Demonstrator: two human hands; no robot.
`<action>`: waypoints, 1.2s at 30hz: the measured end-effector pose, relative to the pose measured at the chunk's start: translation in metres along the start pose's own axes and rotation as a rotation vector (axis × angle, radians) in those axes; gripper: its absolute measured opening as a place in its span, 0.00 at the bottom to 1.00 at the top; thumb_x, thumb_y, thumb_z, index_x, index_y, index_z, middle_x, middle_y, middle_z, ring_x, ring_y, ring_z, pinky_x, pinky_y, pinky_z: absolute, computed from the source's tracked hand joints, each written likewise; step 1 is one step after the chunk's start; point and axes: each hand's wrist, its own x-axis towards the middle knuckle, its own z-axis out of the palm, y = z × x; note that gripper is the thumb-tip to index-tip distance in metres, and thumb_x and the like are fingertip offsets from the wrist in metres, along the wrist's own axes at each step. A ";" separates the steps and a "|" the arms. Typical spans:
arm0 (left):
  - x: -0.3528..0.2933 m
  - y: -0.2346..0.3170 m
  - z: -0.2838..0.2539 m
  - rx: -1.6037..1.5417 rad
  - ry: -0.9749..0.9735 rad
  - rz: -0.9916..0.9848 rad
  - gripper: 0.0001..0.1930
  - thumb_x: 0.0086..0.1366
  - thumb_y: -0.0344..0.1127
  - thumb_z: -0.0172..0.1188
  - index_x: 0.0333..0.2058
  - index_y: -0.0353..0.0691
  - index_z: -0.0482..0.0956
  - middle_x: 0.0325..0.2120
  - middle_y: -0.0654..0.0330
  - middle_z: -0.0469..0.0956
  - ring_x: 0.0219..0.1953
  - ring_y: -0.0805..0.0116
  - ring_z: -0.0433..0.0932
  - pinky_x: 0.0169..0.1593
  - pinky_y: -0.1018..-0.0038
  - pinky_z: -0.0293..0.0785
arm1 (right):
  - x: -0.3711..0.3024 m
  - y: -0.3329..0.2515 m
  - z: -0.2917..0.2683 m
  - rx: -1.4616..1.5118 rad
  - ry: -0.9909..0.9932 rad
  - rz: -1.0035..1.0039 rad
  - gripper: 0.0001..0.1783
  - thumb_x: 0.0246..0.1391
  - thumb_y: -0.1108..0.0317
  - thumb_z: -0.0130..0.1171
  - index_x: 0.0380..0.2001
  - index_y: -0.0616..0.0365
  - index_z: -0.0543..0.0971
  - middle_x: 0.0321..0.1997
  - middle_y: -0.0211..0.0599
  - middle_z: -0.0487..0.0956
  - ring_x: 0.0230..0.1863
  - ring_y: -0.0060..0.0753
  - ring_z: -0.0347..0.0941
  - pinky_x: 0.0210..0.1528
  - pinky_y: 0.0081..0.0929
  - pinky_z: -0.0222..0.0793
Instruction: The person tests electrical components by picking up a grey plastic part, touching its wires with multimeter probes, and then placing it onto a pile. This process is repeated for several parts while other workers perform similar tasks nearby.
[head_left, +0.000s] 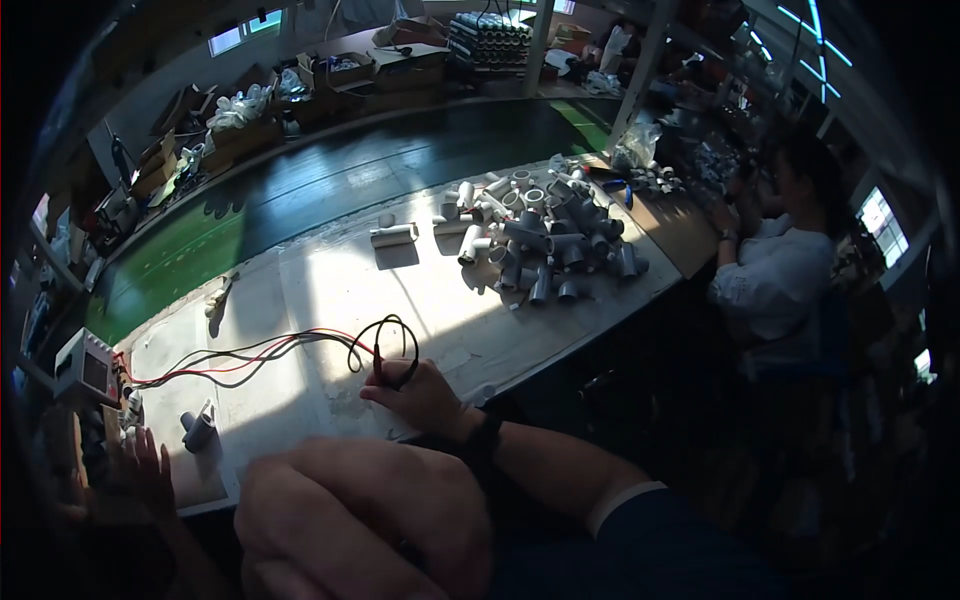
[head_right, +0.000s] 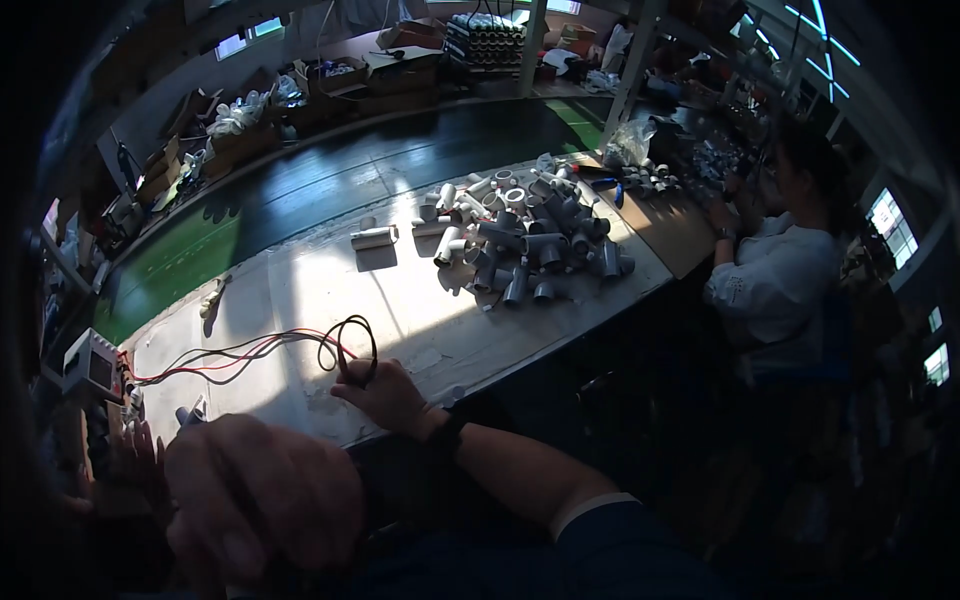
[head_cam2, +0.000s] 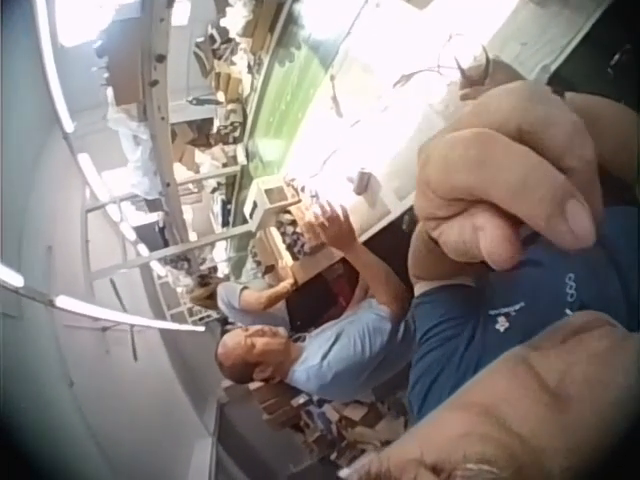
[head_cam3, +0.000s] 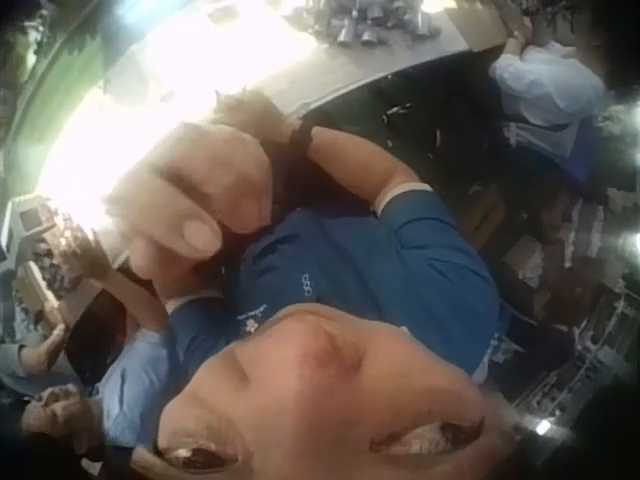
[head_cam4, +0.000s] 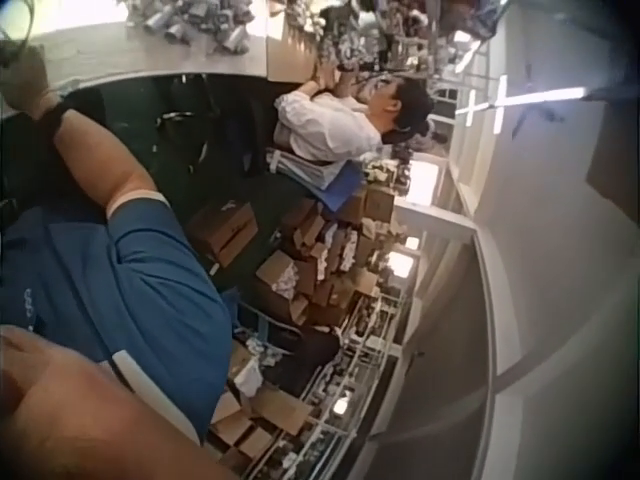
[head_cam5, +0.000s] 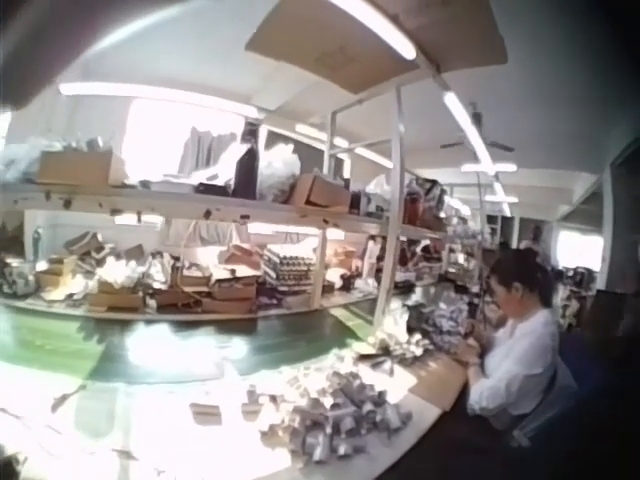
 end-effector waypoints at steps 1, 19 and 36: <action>0.001 -0.002 -0.009 -0.029 -0.024 -0.001 0.15 0.75 0.43 0.60 0.45 0.34 0.80 0.37 0.42 0.79 0.32 0.55 0.83 0.30 0.62 0.83 | -0.005 0.011 -0.018 -0.060 0.057 0.077 0.11 0.58 0.63 0.74 0.35 0.60 0.85 0.33 0.40 0.86 0.34 0.29 0.84 0.40 0.30 0.78; 0.057 -0.060 0.116 -0.853 -0.404 0.073 0.28 0.65 0.63 0.68 0.37 0.38 0.87 0.35 0.50 0.78 0.31 0.60 0.80 0.35 0.74 0.76 | -0.006 -0.004 -0.005 -0.062 0.065 0.035 0.12 0.55 0.62 0.73 0.34 0.60 0.85 0.31 0.46 0.85 0.35 0.40 0.85 0.41 0.36 0.77; 0.045 -0.061 -0.010 0.024 0.142 -0.381 0.03 0.71 0.24 0.56 0.36 0.36 0.77 0.33 0.51 0.79 0.30 0.64 0.79 0.36 0.72 0.77 | -0.006 0.000 -0.016 -0.039 0.061 -0.016 0.13 0.54 0.61 0.74 0.33 0.58 0.85 0.31 0.45 0.85 0.36 0.43 0.85 0.42 0.36 0.78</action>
